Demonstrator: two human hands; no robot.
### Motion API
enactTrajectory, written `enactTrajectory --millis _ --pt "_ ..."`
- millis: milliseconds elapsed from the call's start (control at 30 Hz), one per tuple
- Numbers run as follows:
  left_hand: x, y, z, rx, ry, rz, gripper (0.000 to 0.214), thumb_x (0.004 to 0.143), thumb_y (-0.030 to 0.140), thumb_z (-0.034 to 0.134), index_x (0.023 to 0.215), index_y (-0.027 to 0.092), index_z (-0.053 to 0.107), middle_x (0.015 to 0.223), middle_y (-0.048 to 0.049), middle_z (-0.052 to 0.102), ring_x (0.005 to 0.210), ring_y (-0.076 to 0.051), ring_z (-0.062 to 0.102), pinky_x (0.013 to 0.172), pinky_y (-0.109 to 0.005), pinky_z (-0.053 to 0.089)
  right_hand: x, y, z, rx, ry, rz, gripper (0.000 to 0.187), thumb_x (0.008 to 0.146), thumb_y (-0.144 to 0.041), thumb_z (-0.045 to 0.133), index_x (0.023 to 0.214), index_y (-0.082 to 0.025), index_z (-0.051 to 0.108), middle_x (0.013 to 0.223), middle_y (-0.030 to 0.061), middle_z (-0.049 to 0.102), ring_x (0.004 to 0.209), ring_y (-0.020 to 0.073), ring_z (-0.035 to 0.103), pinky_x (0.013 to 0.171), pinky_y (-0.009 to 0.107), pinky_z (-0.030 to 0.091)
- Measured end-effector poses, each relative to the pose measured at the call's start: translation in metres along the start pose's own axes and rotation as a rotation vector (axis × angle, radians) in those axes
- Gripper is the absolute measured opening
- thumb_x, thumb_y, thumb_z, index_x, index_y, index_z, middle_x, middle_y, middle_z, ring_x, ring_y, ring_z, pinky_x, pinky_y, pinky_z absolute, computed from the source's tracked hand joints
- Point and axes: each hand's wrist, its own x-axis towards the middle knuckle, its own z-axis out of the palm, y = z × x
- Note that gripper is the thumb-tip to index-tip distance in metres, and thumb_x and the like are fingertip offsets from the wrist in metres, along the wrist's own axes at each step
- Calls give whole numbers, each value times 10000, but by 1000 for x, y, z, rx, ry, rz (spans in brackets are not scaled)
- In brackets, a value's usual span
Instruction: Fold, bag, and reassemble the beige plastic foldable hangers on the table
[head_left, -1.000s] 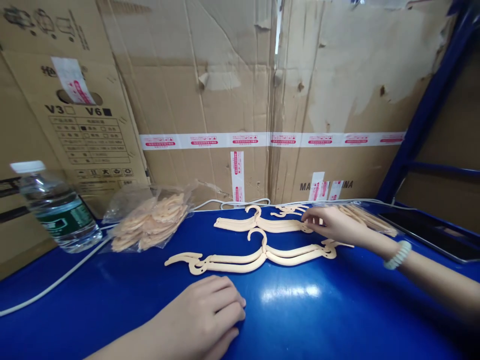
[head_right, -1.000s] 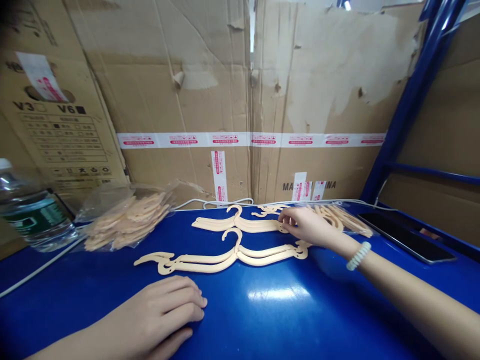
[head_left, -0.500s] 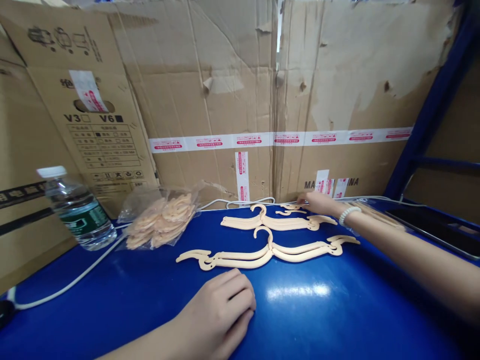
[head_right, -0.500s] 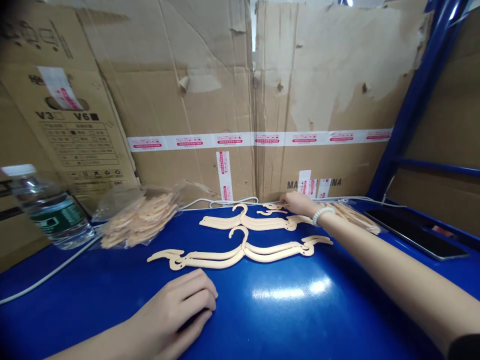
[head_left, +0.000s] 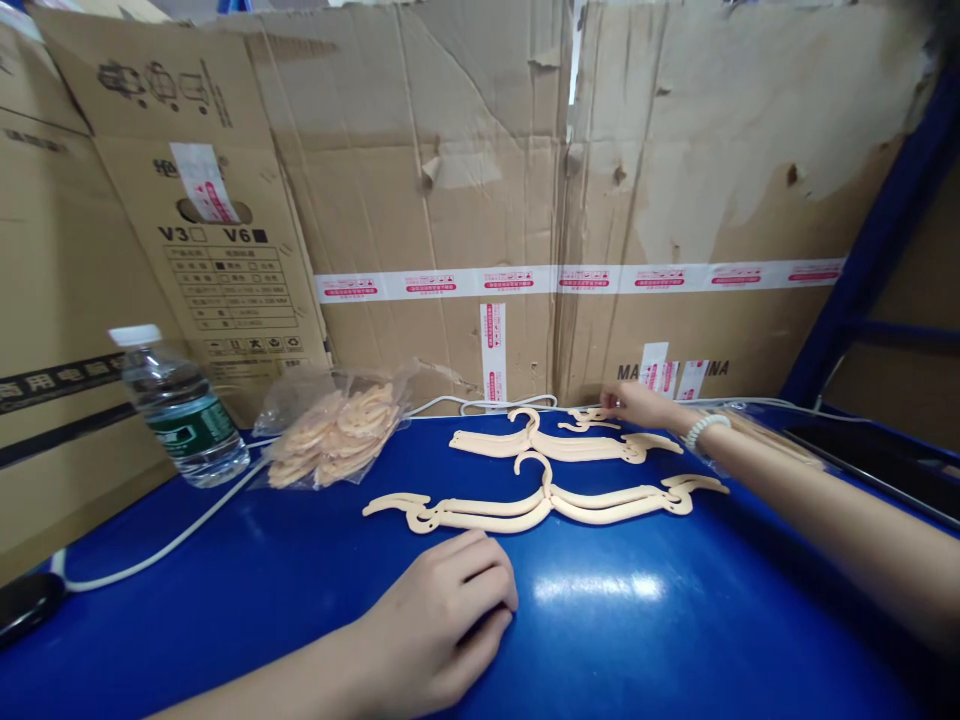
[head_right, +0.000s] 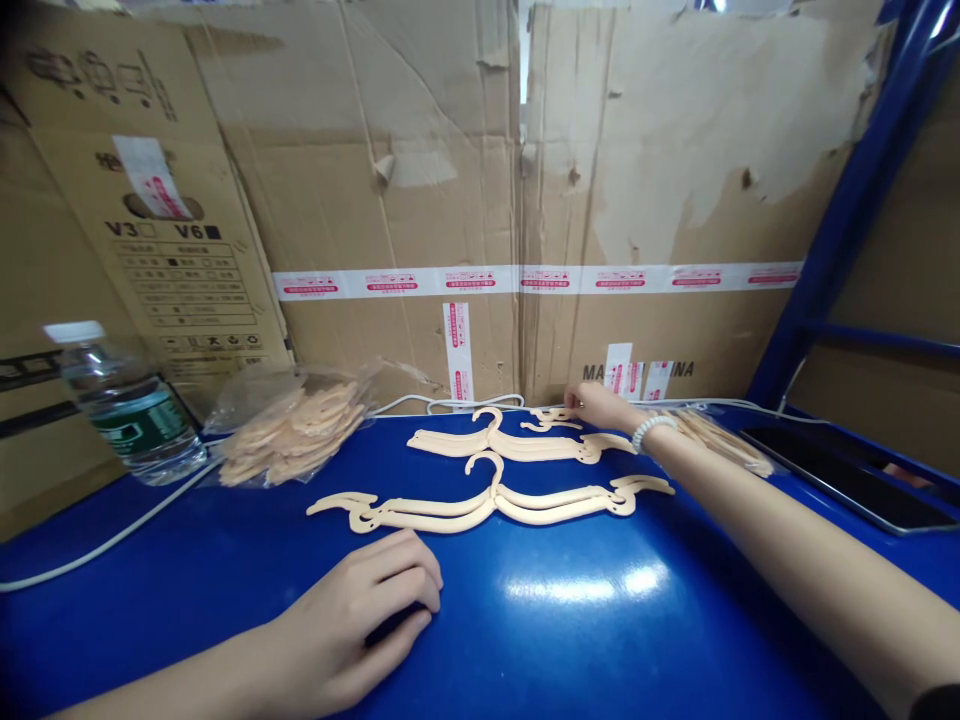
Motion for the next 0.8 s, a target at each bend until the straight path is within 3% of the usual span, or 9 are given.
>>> enactTrajectory --millis 100,167,233,367,433,533,667,733,800 --pt "0 1 -1 -122 69 -81 232 858 80 498 1042 202 571 944 -70 655 844 -191 592 767 -306 482 -11 -16 -9 64 97 -76 128 933 -220 556 835 -155 608 786 31 663 714 156 629 661 282 487" --pt "3 1 -1 -293 147 -236 230 874 140 532 1092 202 569 968 -67 655 836 -181 600 780 -316 492 -22 -35 -13 106 168 -154 130 920 -181 504 813 -176 576 759 52 655 701 173 620 632 270 450" --pt "6 2 -1 -568 189 -419 206 903 276 565 1089 190 579 973 -73 656 797 -172 614 752 -319 502 -38 -60 -16 146 220 -264 120 933 -203 469 850 -187 555 818 64 649 734 177 607 656 269 445" --pt "12 8 0 -1107 237 -702 538 806 579 682 1141 168 587 1056 -102 648 674 -134 615 606 -273 472 -75 -116 -22 176 250 -507 182 986 -251 413 878 -200 550 879 58 624 763 161 560 703 272 437" --pt "13 14 0 -1212 235 -786 570 735 578 764 1090 154 629 997 -79 655 612 -100 583 560 -238 428 -91 -139 -26 79 339 -704 216 1003 -209 388 870 -188 556 871 68 622 753 164 534 691 284 420" --pt "12 21 -1 -1251 198 -813 442 701 485 833 893 121 670 737 -12 632 557 -73 520 547 -210 385 -106 -161 -30 -44 450 -848 243 995 -119 379 841 -178 558 823 57 612 737 168 512 688 300 406" --pt "10 21 -3 -1260 218 -805 327 709 373 844 712 126 630 658 2 602 593 -87 505 581 -212 381 -102 -158 -31 11 471 -804 190 999 -138 403 1003 -173 590 997 98 654 878 195 570 769 323 450" --pt "9 20 -4 -1265 233 -785 291 745 345 817 718 132 620 686 -1 602 626 -97 511 603 -217 386 -92 -144 -29 59 415 -672 164 991 -192 452 1048 -174 604 999 112 670 901 216 592 779 341 473" --pt "8 17 -5 -1262 258 -750 271 783 339 789 749 139 610 719 -1 600 647 -98 504 618 -220 382 -79 -126 -23 61 317 -516 143 962 -196 496 969 -177 638 907 104 688 849 229 610 762 354 487"
